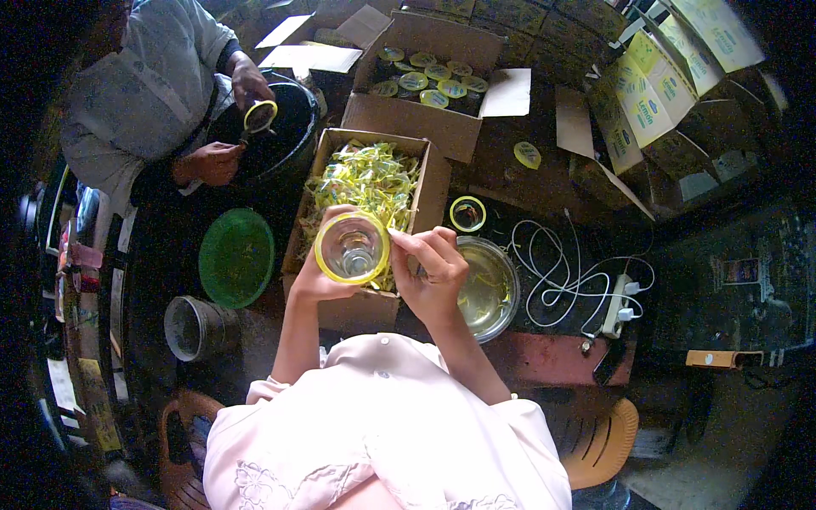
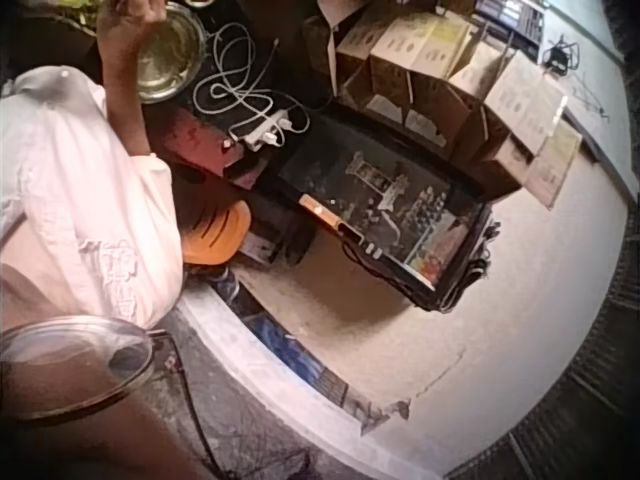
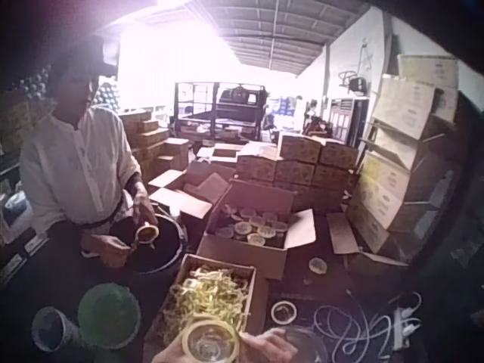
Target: The person takes a large box from a stack, places it on a table, and begins packing it with small yellow containers while another person assists. The person then picks up a plastic cup, removes the lid, and places the cup into the box with the other containers.
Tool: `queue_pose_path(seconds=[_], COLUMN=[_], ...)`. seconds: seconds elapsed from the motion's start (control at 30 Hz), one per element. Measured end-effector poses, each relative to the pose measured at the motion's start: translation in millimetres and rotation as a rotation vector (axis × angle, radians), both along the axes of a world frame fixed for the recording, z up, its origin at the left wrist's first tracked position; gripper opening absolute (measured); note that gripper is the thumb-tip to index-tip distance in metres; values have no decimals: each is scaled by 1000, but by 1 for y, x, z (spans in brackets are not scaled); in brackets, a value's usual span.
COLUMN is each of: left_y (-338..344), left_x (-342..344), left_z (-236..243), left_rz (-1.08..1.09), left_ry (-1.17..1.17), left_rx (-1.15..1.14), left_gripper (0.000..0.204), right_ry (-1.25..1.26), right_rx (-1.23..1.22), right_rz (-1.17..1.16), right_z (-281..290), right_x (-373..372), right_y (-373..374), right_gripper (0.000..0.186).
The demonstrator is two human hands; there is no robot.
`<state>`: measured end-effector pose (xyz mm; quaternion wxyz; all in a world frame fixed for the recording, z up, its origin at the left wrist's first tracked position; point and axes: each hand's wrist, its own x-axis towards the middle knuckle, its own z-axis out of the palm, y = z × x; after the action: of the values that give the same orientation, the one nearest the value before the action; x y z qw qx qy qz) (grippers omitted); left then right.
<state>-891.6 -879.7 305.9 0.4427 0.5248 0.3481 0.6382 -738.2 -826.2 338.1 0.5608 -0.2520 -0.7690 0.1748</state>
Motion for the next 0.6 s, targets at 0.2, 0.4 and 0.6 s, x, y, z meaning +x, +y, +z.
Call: queue_pose_path(seconds=[0.2, 0.4, 0.6], left_y=[8, 6, 4], left_x=[4, -5, -5], left_z=[-14, -10, -8], left_rz=[241, 282, 272], left_ry=[78, 264, 292], left_rx=[89, 93, 98], left_gripper=[72, 70, 69], right_ry=[-6, -19, -34], right_rx=[18, 37, 52], right_rz=[-11, -30, -63], right_z=[-1, -2, -1], right_x=[-4, -5, -7], right_y=[-4, -4, -4], right_gripper=[21, 22, 21])
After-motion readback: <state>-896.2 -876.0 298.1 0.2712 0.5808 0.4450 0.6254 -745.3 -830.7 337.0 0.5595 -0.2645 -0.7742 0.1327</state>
